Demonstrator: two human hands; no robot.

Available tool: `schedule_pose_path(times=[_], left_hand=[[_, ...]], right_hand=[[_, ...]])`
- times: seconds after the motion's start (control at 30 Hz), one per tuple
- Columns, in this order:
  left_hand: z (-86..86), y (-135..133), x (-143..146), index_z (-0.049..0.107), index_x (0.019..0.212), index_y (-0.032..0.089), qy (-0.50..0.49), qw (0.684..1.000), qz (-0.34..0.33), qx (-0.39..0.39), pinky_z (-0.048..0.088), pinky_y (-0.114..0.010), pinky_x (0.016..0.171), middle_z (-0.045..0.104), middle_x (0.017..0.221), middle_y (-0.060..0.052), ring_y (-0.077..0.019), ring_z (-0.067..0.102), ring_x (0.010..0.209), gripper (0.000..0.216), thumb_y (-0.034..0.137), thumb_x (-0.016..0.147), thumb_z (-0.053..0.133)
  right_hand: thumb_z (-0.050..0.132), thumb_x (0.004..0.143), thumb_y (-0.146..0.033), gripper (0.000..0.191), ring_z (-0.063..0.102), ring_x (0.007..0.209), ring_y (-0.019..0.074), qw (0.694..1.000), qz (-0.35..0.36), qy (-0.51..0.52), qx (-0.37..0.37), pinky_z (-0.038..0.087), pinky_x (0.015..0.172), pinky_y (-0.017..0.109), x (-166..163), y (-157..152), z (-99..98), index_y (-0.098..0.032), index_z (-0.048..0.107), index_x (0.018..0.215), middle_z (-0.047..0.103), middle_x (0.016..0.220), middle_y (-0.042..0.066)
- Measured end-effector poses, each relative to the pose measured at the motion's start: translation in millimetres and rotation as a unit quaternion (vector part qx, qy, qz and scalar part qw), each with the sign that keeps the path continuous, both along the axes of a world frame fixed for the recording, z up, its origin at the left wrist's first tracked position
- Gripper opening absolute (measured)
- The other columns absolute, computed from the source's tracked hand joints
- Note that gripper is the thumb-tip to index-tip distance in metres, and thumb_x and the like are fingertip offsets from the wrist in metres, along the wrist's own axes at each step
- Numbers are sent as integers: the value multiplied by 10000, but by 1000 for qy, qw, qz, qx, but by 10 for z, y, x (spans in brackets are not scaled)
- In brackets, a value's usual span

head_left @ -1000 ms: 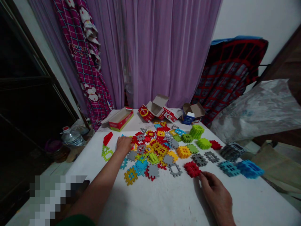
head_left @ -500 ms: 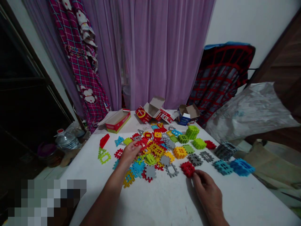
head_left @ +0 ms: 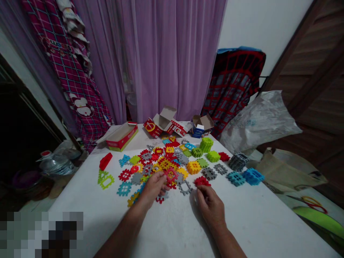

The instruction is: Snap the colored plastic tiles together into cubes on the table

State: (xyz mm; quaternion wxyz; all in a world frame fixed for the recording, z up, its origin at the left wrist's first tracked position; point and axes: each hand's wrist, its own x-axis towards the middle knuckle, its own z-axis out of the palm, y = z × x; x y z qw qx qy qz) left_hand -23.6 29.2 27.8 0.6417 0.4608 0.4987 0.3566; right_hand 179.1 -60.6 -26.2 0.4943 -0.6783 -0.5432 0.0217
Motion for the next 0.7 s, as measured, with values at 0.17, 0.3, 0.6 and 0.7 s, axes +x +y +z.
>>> schedule_pose_path(times=[0.17, 0.3, 0.6, 0.7], left_hand=[[-64, -39, 53, 554, 887, 175, -10, 1000, -20, -7, 377, -154, 403, 615, 760, 18, -78, 607, 548, 427, 513, 689, 725], [-91, -69, 86, 552, 859, 176, -7, 999, -41, -1, 376, -159, 412, 643, 786, -6, -82, 607, 557, 463, 569, 669, 705], [-36, -209, 228, 578, 902, 180, 15, 998, -62, 3, 324, -156, 418, 655, 722, 12, -71, 576, 506, 469, 581, 679, 674], [-60, -237, 260, 586, 900, 179, 15, 998, -67, 8, 332, -157, 425, 653, 684, 13, -75, 574, 501, 452, 582, 705, 653]], right_hand=[[519, 863, -380, 242, 635, 637, 136, 999, 24, -29, 20, 507, 589, 231, -57, 8, 32, -199, 678, 871, 703, 789, 40], [547, 864, -358, 212, 609, 615, 126, 997, 37, -44, 47, 498, 582, 230, -159, 17, 78, -188, 663, 916, 677, 776, 35], [646, 805, -394, 317, 604, 647, 137, 995, 33, -79, 45, 514, 619, 254, -311, 54, 66, -178, 657, 1038, 677, 846, 46], [644, 799, -389, 297, 604, 634, 136, 996, 26, -78, 40, 505, 602, 245, -312, 54, 77, -184, 671, 1012, 678, 811, 37]])
